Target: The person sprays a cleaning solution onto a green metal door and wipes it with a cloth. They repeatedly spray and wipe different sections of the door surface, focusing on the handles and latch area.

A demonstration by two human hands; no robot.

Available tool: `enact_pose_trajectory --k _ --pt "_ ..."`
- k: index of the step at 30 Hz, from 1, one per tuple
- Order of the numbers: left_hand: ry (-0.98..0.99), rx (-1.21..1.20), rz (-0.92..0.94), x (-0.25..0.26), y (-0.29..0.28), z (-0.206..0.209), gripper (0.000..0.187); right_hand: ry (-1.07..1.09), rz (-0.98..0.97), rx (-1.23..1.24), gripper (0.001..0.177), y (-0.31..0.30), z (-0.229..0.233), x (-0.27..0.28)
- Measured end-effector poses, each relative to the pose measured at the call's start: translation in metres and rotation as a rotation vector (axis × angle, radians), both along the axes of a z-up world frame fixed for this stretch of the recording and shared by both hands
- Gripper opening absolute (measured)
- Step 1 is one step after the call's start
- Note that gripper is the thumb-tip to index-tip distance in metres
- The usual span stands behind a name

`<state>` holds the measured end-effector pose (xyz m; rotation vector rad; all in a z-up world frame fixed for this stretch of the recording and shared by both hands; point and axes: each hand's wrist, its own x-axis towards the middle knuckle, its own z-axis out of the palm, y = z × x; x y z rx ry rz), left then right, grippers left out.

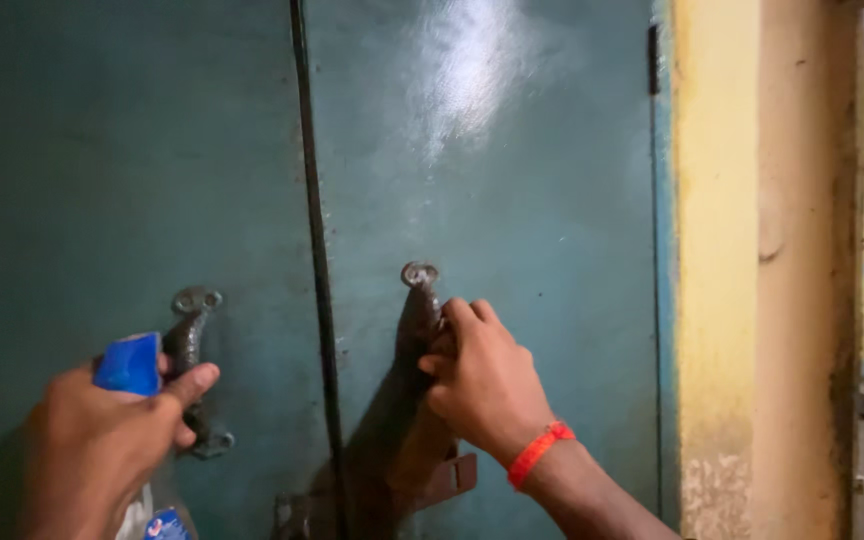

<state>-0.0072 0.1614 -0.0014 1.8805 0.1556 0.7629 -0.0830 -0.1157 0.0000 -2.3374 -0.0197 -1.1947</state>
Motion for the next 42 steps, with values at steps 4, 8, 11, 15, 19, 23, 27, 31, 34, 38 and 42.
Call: enact_pose_trajectory --k 4,8,11,15,19,23,27,31,34,38,42 --pt "0.057 0.015 -0.036 -0.019 -0.004 0.006 0.038 0.063 0.025 0.061 0.025 0.002 0.006 -0.014" --pt "0.079 0.024 -0.042 -0.012 -0.005 0.001 0.037 0.027 0.076 0.047 0.024 -0.004 0.006 -0.020" --pt "0.071 0.040 -0.044 -0.004 -0.006 0.001 0.036 -0.004 0.107 0.048 0.022 -0.007 0.002 -0.023" --pt "0.134 0.051 -0.038 0.004 -0.003 0.002 0.039 0.019 0.061 0.076 0.025 -0.004 0.001 -0.022" --pt "-0.039 0.015 -0.047 0.012 -0.005 -0.002 0.040 0.069 0.010 0.074 0.032 0.002 0.001 -0.008" --pt "0.005 0.083 -0.039 0.013 -0.004 0.000 0.042 0.060 -0.017 0.048 0.038 0.005 0.003 0.000" --pt "-0.048 0.090 -0.007 -0.002 -0.009 -0.002 0.036 0.048 0.011 0.039 0.028 0.003 -0.001 -0.010" --pt "0.092 0.115 -0.024 -0.009 -0.006 0.007 0.029 -0.022 0.078 0.008 0.026 -0.009 0.002 -0.021" --pt "0.107 0.117 0.001 -0.007 -0.007 0.005 0.031 -0.035 0.086 0.007 0.025 -0.013 -0.003 -0.030" --pt "0.107 0.068 -0.008 0.006 -0.016 0.009 0.035 -0.041 0.107 0.006 0.024 -0.022 -0.003 -0.048" --pt "0.053 0.090 0.030 0.012 -0.020 0.007 0.037 0.023 0.073 0.029 0.023 -0.019 -0.001 -0.050"
